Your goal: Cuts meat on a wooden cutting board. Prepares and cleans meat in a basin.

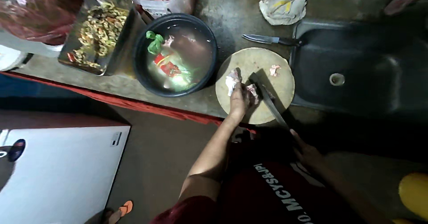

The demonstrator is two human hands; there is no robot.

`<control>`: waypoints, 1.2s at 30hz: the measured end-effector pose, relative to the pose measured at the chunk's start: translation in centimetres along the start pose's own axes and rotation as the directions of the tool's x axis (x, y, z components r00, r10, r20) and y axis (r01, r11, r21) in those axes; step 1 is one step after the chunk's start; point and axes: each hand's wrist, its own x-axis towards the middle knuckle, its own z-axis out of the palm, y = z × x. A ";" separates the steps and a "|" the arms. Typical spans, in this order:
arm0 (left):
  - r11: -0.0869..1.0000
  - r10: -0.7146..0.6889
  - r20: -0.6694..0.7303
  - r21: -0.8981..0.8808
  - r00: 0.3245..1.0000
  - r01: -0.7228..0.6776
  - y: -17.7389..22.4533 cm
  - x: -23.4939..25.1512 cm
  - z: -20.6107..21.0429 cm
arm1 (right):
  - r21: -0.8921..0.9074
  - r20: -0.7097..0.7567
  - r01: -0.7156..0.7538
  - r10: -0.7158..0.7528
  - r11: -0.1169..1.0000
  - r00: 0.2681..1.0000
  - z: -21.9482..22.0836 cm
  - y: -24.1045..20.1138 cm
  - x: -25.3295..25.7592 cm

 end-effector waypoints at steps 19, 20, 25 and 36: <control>0.916 -0.162 0.000 0.372 0.987 0.151 1.5 6.1 -0.1 | -0.177 -0.181 0.059 -0.091 0.983 0.979 -6.5 -1.9 15.0; 0.923 -0.155 0.003 0.357 0.988 0.144 1.0 5.8 -0.2 | -0.174 -0.187 0.059 -0.091 0.983 0.978 -6.6 -1.8 15.5; 0.963 -0.261 0.069 0.086 0.963 0.255 -2.1 7.3 -1.8 | -0.026 -0.176 0.066 -0.069 0.997 0.982 -7.4 -2.1 16.7; 0.990 -0.058 0.254 -0.113 0.965 0.089 -4.2 10.7 -4.7 | 0.177 -0.438 0.144 -0.053 0.974 0.897 -4.2 -6.4 14.7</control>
